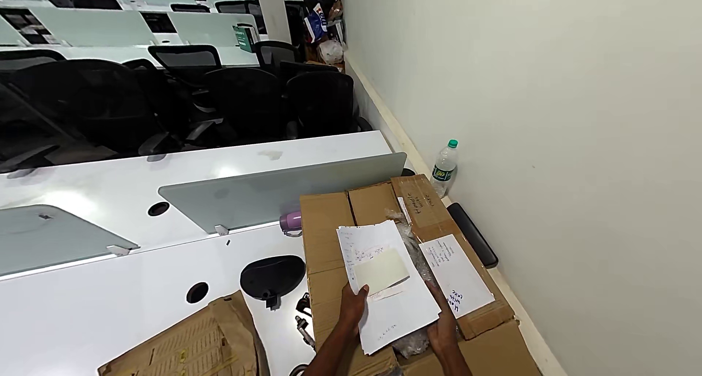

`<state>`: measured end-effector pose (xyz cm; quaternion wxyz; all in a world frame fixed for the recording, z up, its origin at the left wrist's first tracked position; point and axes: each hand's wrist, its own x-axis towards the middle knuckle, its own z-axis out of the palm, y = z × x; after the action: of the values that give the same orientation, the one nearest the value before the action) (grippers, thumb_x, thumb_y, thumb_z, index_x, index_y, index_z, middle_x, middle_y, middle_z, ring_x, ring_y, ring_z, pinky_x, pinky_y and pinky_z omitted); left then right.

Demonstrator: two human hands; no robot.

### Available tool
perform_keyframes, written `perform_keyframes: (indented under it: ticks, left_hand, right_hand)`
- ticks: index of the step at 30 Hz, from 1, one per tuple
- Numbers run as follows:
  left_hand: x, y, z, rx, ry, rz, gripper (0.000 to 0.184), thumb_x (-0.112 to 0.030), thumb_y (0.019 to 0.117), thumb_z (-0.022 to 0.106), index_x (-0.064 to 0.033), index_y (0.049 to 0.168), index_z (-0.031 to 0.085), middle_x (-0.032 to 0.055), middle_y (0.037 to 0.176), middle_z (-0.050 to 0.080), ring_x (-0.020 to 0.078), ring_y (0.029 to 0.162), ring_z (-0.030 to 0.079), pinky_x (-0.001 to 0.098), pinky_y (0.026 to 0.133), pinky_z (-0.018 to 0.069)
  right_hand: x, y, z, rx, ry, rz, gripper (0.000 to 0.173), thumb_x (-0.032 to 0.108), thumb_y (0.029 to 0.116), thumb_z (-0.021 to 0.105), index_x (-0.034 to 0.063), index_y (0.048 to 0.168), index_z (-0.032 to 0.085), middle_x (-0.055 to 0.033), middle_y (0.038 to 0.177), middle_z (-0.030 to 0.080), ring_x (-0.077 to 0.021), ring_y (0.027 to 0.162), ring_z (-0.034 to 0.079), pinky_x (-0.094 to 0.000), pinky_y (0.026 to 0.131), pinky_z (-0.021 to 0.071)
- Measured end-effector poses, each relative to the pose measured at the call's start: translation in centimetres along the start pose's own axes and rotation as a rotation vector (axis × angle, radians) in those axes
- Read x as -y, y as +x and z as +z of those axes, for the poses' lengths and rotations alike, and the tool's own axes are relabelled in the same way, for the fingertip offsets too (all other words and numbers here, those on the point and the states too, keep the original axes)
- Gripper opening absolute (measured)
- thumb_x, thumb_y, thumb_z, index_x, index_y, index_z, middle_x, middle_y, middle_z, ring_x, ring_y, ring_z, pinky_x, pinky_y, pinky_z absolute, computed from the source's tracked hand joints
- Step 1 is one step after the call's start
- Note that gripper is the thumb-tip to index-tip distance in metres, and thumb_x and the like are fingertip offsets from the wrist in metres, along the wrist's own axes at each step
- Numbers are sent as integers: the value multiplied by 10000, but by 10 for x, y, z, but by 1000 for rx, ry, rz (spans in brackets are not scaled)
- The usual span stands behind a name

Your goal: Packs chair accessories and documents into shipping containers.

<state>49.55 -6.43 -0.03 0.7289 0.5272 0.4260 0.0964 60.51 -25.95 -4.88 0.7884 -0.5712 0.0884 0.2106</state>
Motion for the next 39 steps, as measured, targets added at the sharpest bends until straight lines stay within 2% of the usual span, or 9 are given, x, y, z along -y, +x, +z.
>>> perform_keyframes:
  ticks: [3, 5, 8, 17, 23, 29, 33, 35, 39]
  left_hand:
    - [5, 5, 10, -16, 52, -13, 412, -39, 1027, 569, 95, 1402, 464, 280, 1293, 599, 298, 1149, 633, 416, 998, 523]
    - [8, 6, 13, -10, 86, -14, 437, -31, 1021, 572, 99, 1419, 446, 293, 1318, 584, 321, 1182, 620, 434, 1019, 510]
    - [11, 1, 13, 13, 62, 0, 451, -30, 1017, 577, 101, 1424, 434, 292, 1335, 572, 321, 1198, 610, 434, 1025, 511]
    - [20, -14, 1, 41, -76, 100, 417, -44, 1000, 617, 110, 1359, 472, 234, 1189, 646, 207, 1034, 679, 340, 912, 577]
    - [21, 5, 33, 125, 107, 51, 520, -28, 1009, 578, 106, 1471, 378, 302, 1385, 542, 323, 1253, 588, 428, 1069, 486]
    - [34, 10, 41, 74, 155, 30, 566, -21, 1015, 558, 83, 1520, 324, 309, 1444, 498, 355, 1319, 541, 459, 1104, 452]
    - [35, 7, 38, 6, 155, 57, 548, -9, 1010, 554, 88, 1508, 349, 311, 1422, 520, 355, 1304, 555, 457, 1100, 453]
    - [32, 3, 36, -24, 170, 60, 549, -10, 1013, 554, 92, 1510, 345, 313, 1431, 515, 357, 1320, 544, 453, 1114, 441]
    - [31, -4, 28, -78, 210, 77, 540, -42, 1019, 553, 97, 1505, 360, 318, 1434, 512, 374, 1334, 532, 478, 1128, 427]
  right_hand:
    - [9, -27, 13, -120, 193, 179, 645, 527, 1106, 200, 66, 1462, 479, -142, 1316, 648, -227, 1169, 653, -446, 956, 559]
    - [-2, -36, 13, -160, 116, 220, 449, 327, 1114, 412, 54, 1470, 437, -163, 1297, 642, -243, 1131, 664, -440, 927, 574]
    - [-21, -38, 11, -243, -74, 207, 503, 64, 996, 651, -10, 1439, 425, -232, 1260, 621, -293, 1030, 679, -453, 835, 594]
    - [-19, -50, 14, -265, 110, 220, 488, -13, 990, 616, 23, 1428, 406, -203, 1198, 637, -269, 964, 696, -442, 792, 610]
    - [-13, -36, 17, -452, 48, 305, 478, 21, 1019, 578, 1, 1462, 398, -241, 1355, 549, -313, 1148, 608, -479, 942, 534]
    - [-7, -69, 37, -641, -764, -274, 772, 4, 883, 719, -132, 1523, 309, -395, 1559, 275, -536, 1443, 318, -578, 1164, 341]
    - [-6, -56, 46, -385, -1087, -693, 501, 21, 906, 605, -88, 1392, 559, -320, 1487, 477, -506, 1362, 482, -593, 1103, 433]
    - [5, -24, 52, -202, -1080, -630, 378, 25, 992, 523, -83, 1345, 607, -285, 1428, 563, -444, 1318, 560, -543, 1106, 455]
    - [22, 43, 61, 108, -1267, -359, 485, 133, 1090, 376, -52, 1537, 397, -232, 1604, 388, -339, 1491, 393, -434, 1238, 301]
